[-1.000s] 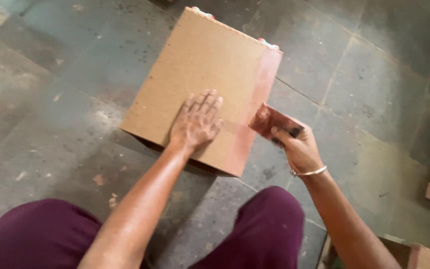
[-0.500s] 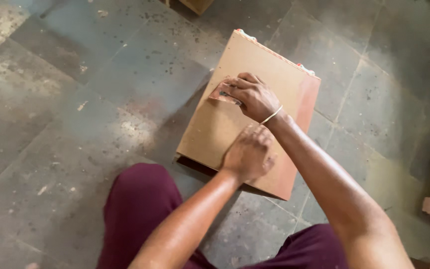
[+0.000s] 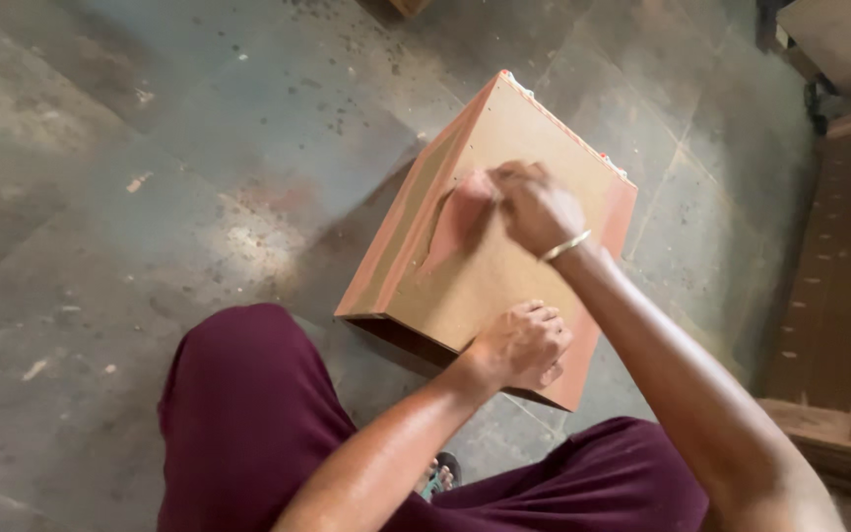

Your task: The person applies pink putty to the edges and corners of a wooden board using a small scraper. They repeatedly scoop putty from a container on the floor and spread it along the board's perimeter, then place the board into a wooden box.

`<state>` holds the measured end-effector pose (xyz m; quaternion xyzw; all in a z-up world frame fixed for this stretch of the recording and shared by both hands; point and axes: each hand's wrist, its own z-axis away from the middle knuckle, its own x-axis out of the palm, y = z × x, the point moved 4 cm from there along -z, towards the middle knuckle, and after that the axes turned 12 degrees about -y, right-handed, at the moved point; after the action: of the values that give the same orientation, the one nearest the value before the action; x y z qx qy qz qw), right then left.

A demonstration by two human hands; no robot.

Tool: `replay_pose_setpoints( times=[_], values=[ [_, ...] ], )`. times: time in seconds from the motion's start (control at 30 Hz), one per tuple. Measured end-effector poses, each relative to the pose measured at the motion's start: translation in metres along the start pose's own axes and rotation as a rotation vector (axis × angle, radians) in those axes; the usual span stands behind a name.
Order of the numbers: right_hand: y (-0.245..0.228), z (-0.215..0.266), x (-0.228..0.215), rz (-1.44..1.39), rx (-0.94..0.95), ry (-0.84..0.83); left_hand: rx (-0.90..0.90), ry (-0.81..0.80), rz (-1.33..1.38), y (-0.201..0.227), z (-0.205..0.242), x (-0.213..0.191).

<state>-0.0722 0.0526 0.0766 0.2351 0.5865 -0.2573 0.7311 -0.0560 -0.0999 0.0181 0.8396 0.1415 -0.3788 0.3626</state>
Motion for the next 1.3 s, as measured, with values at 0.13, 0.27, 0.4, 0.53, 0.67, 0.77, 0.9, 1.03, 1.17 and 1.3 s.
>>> replay_pose_setpoints(
  times=[0.13, 0.27, 0.4, 0.53, 0.67, 0.77, 0.9, 1.03, 1.17, 1.3],
  values=[
    [0.018, -0.026, 0.006, -0.115, 0.212, 0.032, -0.066, -0.105, 0.065, -0.007, -0.003, -0.006],
    [-0.068, -0.009, 0.027, -0.342, 0.222, 0.010, -0.158, -0.116, 0.106, 0.006, 0.010, -0.011],
    [-0.140, 0.006, 0.006, -0.332, 0.120, -0.071, -0.182, -0.252, 0.135, 0.021, 0.035, -0.048],
    [-0.097, 0.009, -0.025, -0.672, -0.074, 0.013, -0.198, -0.283, 0.239, 0.026, 0.083, -0.097],
    [-0.057, 0.018, -0.015, -0.357, -0.100, 0.116, -0.373, 0.907, 0.442, -0.050, 0.096, -0.173],
    [-0.091, 0.042, 0.008, -0.359, -0.164, 0.170, -0.646, 0.869, 1.045, -0.126, 0.094, -0.173],
    [-0.154, 0.088, 0.021, -0.310, -0.195, 0.025, -0.771, 0.959, 1.189, -0.157, 0.119, -0.171],
    [-0.130, 0.082, 0.012, -0.066, -0.165, -0.108, -0.746, 1.036, 1.270, -0.152, 0.122, -0.174],
    [-0.051, 0.015, 0.000, 0.052, 0.098, 0.107, -0.688, 1.080, 1.200, -0.140, 0.121, -0.191],
    [-0.062, 0.005, 0.018, -0.175, 0.073, 0.180, -0.662, 1.082, 1.237, -0.138, 0.116, -0.194]
  ],
)
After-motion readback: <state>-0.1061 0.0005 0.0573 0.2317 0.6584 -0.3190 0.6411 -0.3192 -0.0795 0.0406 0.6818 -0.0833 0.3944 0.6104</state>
